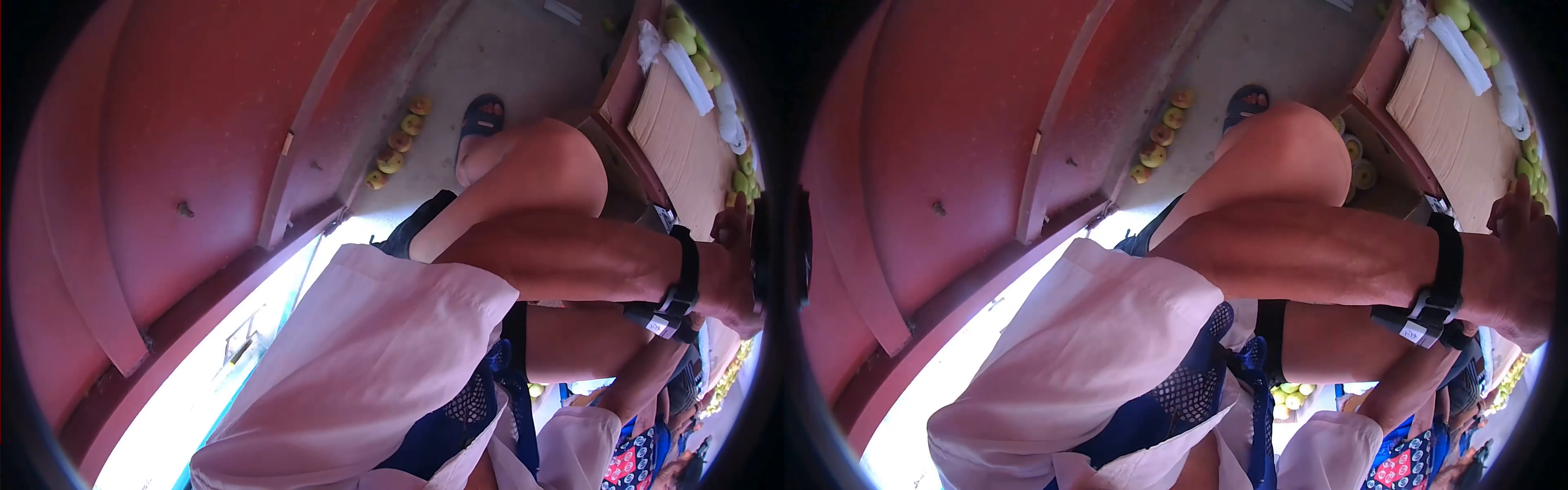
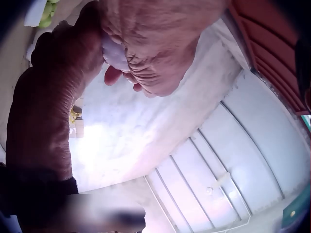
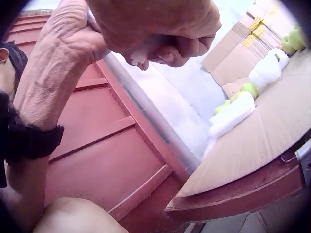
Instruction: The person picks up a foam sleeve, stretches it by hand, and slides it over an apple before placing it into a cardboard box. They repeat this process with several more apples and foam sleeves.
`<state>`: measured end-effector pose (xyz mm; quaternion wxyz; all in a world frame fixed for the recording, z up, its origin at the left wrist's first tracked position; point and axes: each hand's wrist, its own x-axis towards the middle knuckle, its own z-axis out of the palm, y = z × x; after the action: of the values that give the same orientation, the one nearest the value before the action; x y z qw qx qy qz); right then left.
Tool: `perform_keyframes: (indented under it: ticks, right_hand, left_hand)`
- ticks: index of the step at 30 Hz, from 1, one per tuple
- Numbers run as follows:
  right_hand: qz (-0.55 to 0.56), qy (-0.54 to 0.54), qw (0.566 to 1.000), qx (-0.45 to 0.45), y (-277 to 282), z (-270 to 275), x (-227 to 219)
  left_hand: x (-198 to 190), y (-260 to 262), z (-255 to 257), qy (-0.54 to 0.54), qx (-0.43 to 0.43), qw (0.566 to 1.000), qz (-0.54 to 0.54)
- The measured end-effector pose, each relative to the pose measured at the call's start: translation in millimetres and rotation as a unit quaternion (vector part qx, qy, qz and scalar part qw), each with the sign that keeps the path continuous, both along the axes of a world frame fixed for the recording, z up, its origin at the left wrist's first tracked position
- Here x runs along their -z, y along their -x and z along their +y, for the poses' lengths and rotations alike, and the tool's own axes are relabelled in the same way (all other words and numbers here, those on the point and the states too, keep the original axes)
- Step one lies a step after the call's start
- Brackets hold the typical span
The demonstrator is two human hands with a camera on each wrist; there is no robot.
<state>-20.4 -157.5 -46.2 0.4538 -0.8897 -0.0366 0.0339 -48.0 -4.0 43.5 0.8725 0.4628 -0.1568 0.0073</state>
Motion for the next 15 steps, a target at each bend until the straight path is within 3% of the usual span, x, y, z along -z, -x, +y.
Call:
perform_keyframes:
  ticks: [10, 13, 14, 15]
  right_hand:
    - [-0.029, 0.007, 0.999, 0.030, 4.3, 17.5, -15.7]
    - [-0.056, 0.004, 0.997, 0.056, 2.0, 22.3, -12.2]
    - [-0.068, -0.001, 0.995, 0.067, 3.0, 27.8, -16.0]
    - [-0.078, -0.009, 0.994, 0.077, 3.5, 33.3, -19.4]
  left_hand:
    - [-17.1, -6.5, -20.2, 0.023, 0.013, 0.998, 0.061]
    - [-7.4, -35.5, -22.9, 0.056, 0.032, 0.988, 0.143]
    - [26.8, -66.4, -32.2, 0.064, 0.025, 0.998, 0.010]
    - [23.5, -72.7, -30.2, 0.106, 0.036, 0.992, 0.062]
